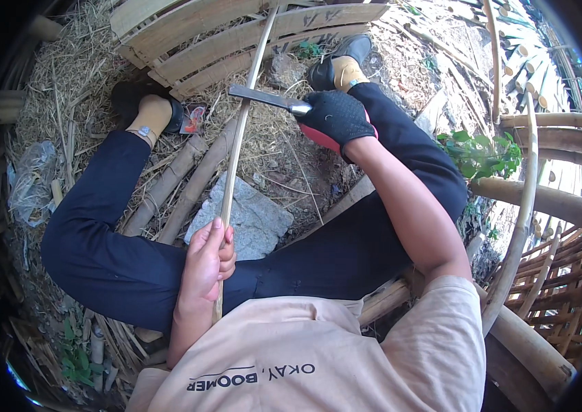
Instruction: The person scrapes a thin wooden stick with a metal blade, turning the stick to reach different parts of its surface. They hold the stick in one hand and move the blade along the wood with the other gloved hand.
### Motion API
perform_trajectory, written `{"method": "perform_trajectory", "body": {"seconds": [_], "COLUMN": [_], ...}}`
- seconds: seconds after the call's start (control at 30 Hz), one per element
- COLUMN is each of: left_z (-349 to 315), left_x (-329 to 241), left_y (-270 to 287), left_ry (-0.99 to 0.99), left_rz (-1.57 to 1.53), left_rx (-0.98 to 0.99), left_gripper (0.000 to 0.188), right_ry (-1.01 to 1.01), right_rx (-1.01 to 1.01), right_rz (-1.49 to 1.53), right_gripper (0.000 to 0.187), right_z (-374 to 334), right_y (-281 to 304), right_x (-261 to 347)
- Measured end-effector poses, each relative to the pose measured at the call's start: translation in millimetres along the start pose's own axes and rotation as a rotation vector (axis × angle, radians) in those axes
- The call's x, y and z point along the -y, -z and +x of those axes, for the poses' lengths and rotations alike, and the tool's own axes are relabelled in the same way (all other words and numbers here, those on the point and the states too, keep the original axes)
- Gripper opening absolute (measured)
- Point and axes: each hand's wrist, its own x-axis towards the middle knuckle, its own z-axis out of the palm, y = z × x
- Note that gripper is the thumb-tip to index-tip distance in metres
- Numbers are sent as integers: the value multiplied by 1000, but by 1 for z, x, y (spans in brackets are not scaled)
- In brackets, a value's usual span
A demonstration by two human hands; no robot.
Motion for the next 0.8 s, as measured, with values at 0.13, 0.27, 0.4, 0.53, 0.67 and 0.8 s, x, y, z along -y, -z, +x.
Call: {"method": "perform_trajectory", "body": {"seconds": [0.13, 0.27, 0.4, 0.53, 0.67, 0.8], "left_z": [2, 2, 3, 5, 4, 5], "left_x": [0, -2, 0, 3, 2, 2], "left_y": [2, 10, 11, 7, 7, 6], "left_ry": [40, 97, 99, 83, 80, 94], "left_rz": [-36, -165, -183, -146, -133, -146], "left_rx": [18, 136, 150, 117, 96, 103], "left_gripper": [35, 35, 35, 36, 37, 37], "right_ry": [181, 459, 425, 400, 385, 387], "right_rx": [159, 209, 232, 184, 169, 142], "right_rz": [31, 80, 96, 20, -24, -9], "right_gripper": [30, 26, 26, 25, 24, 24], "right_z": [-25, -50, -53, -49, -47, -48], "right_y": [2, -14, -22, -22, -16, -22], "right_x": [24, 38, 43, 37, 42, 36]}}
